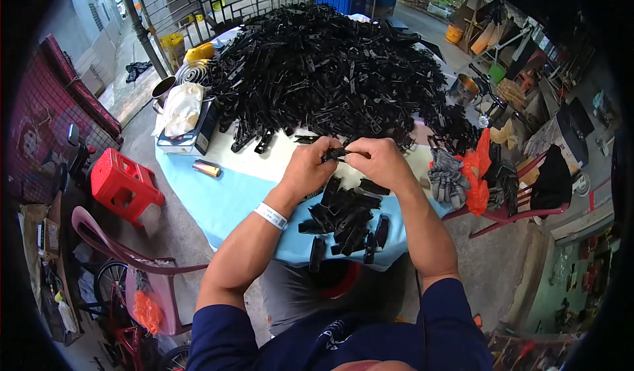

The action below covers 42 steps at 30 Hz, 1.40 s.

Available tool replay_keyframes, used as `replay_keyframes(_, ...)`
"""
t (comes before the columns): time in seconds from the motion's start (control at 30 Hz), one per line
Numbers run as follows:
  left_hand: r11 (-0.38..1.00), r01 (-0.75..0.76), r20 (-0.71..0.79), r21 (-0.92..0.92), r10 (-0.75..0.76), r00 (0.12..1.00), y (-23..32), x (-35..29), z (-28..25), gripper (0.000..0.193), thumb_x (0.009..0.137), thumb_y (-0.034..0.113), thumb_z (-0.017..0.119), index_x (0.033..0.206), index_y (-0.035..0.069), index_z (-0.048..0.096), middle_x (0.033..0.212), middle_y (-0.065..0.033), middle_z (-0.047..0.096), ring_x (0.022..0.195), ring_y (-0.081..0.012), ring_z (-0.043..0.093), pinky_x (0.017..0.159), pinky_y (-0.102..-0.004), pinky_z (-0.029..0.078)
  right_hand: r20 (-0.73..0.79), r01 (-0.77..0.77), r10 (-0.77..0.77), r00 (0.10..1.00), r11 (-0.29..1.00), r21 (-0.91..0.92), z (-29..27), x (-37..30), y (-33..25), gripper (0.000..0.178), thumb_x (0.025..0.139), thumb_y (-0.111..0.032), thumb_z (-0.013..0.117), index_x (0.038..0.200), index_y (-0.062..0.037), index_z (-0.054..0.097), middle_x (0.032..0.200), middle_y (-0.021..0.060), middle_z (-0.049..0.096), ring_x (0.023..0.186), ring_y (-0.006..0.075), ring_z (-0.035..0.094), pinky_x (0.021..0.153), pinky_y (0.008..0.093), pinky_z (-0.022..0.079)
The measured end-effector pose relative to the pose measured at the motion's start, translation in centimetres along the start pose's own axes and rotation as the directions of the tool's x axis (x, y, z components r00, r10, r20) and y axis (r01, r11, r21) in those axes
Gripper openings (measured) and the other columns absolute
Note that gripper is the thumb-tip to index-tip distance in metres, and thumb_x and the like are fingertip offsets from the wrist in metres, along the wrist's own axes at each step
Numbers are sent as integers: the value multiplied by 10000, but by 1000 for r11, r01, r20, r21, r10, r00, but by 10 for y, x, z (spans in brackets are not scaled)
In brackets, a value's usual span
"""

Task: The person is manually assembling small black plastic components by hand at a workstation.

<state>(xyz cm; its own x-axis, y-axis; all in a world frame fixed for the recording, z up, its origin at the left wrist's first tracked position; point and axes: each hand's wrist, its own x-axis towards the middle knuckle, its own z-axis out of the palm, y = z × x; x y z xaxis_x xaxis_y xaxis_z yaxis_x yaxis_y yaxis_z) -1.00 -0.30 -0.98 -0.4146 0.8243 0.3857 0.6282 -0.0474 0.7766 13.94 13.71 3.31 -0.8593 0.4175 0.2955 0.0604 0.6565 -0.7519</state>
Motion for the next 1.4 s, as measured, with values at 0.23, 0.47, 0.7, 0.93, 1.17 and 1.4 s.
replay_keyframes(0.23, 990, -29, 50, 136, 22, 999, 0, -1, 0, 390, 777, 48, 693, 1164, 58, 641, 820, -176, 692, 747, -333, 690, 684, -400, 531, 13, -2, 4, 1000, 987, -158, 0, 1, -1, 171, 840, -141, 706, 954, -20, 744, 741, 131, 700, 625, 165, 645, 612, 331, 515)
replay_keyframes(0.47, 946, -73, 111, 315, 40, 993, 12, -5, 0, 406, 824, 133, 659, 1226, 102, 609, 830, -192, 698, 815, -393, 692, 724, -461, 538, 45, 162, -156, 987, 936, -311, 0, -1, 2, 182, 853, -118, 713, 1000, -13, 739, 822, 131, 733, 693, 190, 698, 657, 333, 539)
replay_keyframes(0.7, 978, 43, 100, -204, -23, 995, 2, -2, -3, 382, 963, 143, 564, 1338, 68, 576, 784, -70, 657, 664, -165, 617, 608, -295, 493, 88, -52, 37, 995, 983, 174, -1, -1, 17, 256, 907, -136, 775, 1120, -4, 719, 823, 24, 714, 760, 100, 661, 686, 274, 537)
replay_keyframes(0.93, 834, 212, 186, -509, -134, 973, 15, -3, -3, 380, 997, 113, 497, 1364, 33, 558, 839, -14, 622, 634, -70, 522, 577, -224, 442, 199, -152, 52, 979, 835, 528, 1, 0, 30, 247, 953, -152, 737, 1140, 5, 703, 856, 15, 691, 738, 97, 648, 680, 266, 557)
replay_keyframes(1.17, 994, -98, -279, 39, 105, 955, -15, 10, -10, 291, 869, 77, 628, 1152, 42, 682, 1021, -112, 710, 1031, -260, 647, 898, -378, 512, 313, -29, -124, 942, 896, 443, -15, -8, 43, 190, 967, -122, 711, 1117, -6, 706, 868, 33, 706, 714, 79, 637, 665, 256, 544)
replay_keyframes(1.4, 790, -7, -114, 613, 97, 989, -21, 10, -5, 269, 760, 100, 692, 1021, 145, 746, 989, -26, 717, 1025, -274, 613, 874, -470, 496, -204, -76, 106, 973, 986, 147, -28, 7, 72, 158, 935, -58, 688, 1076, -1, 728, 924, 52, 749, 830, 95, 685, 745, 246, 536)
